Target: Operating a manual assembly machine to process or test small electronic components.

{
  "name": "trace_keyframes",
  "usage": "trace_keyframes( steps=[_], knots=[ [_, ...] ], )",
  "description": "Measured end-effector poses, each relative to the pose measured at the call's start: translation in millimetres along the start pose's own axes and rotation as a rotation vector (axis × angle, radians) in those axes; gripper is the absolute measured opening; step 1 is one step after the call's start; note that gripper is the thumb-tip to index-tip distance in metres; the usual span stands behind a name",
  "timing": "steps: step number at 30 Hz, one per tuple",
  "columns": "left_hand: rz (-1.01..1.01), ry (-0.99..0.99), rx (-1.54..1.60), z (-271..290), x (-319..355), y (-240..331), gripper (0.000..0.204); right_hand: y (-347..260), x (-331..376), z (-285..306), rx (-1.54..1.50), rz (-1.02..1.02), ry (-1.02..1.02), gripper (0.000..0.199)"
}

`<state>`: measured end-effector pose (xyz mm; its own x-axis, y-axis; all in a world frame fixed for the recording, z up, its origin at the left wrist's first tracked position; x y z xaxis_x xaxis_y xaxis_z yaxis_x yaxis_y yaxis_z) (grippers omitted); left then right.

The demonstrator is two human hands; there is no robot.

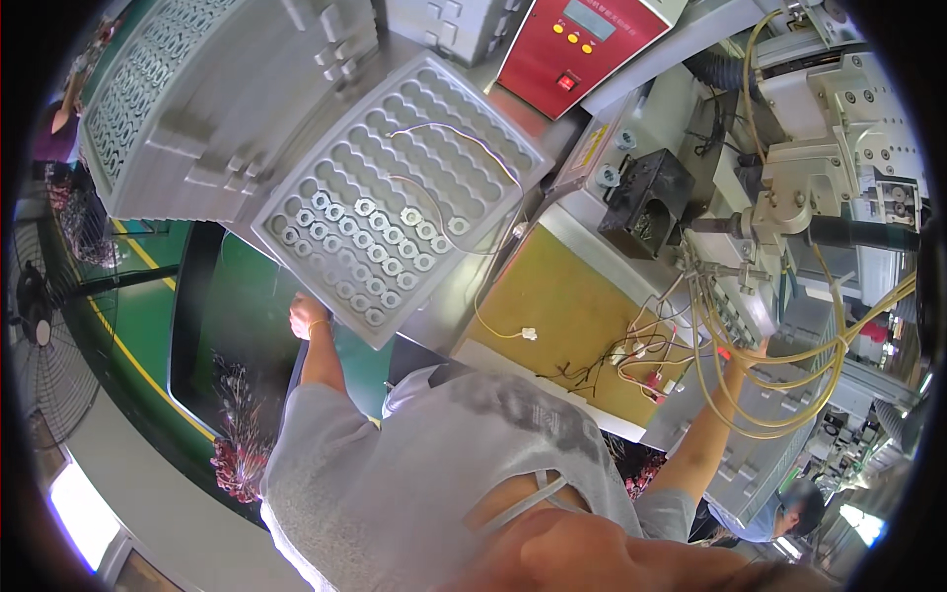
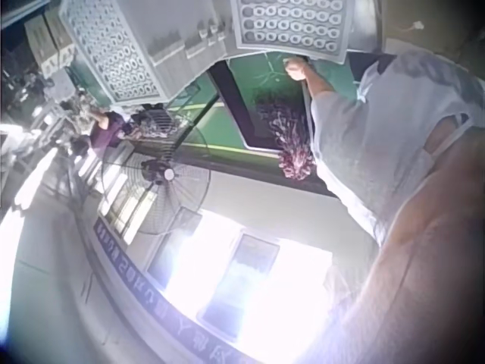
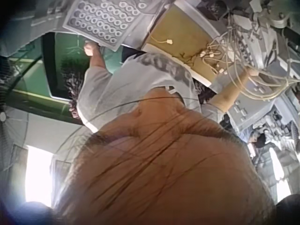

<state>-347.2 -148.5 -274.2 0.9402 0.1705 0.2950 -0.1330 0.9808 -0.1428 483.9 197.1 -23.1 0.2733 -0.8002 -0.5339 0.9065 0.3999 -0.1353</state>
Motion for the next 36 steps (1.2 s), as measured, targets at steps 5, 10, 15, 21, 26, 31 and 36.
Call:
trace_keyframes(
  steps=[5, 10, 15, 21, 26, 31, 36],
  knots=[
    [-0.01, -0.042, -0.018, 8.4, 7.1, 4.3, 0.049, 11.9, 0.1, -9.0, 0.12, -0.058, -0.014, 0.029],
    [-0.003, -0.04, -0.002, -0.1, 0.9, -0.4, 0.05, -4.8, -7.4, -1.6, 0.125, -0.073, 0.007, 0.028],
    [-0.007, -0.017, 0.006, -2.3, -1.0, -6.6, 0.052, -20.4, -13.6, -2.0, -0.037, -0.216, 0.054, 0.028],
    [-0.065, -0.033, -0.015, -23.6, -12.2, 9.3, 0.051, 98.7, 41.7, -20.2, 0.555, 0.092, -0.246, 0.049],
    [-0.085, -0.015, 0.007, -20.2, -12.6, -2.3, 0.051, 7.6, -4.6, -1.8, -0.06, -0.248, 0.123, 0.036],
    [-0.071, -0.003, -0.035, -18.1, -14.8, -2.8, 0.05, 58.1, 21.7, 3.2, -0.101, -0.316, 0.117, 0.036],
    [-0.05, 0.021, 0.02, -2.3, 0.3, 2.4, 0.04, 89.6, 33.4, -7.4, -0.488, -0.271, 0.228, 0.036]
  ],
)
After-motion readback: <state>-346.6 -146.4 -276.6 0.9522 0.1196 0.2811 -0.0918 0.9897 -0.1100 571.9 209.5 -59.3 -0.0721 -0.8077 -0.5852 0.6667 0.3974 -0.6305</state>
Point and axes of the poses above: each hand's wrist, its own x-axis away from the middle knuckle, its own z-axis out of the back of the hand, y = z × x, the point moved 8 cm from there along -x, towards the middle knuckle, and after that the axes turned 15 degrees about -x, right-handed, at the moved point
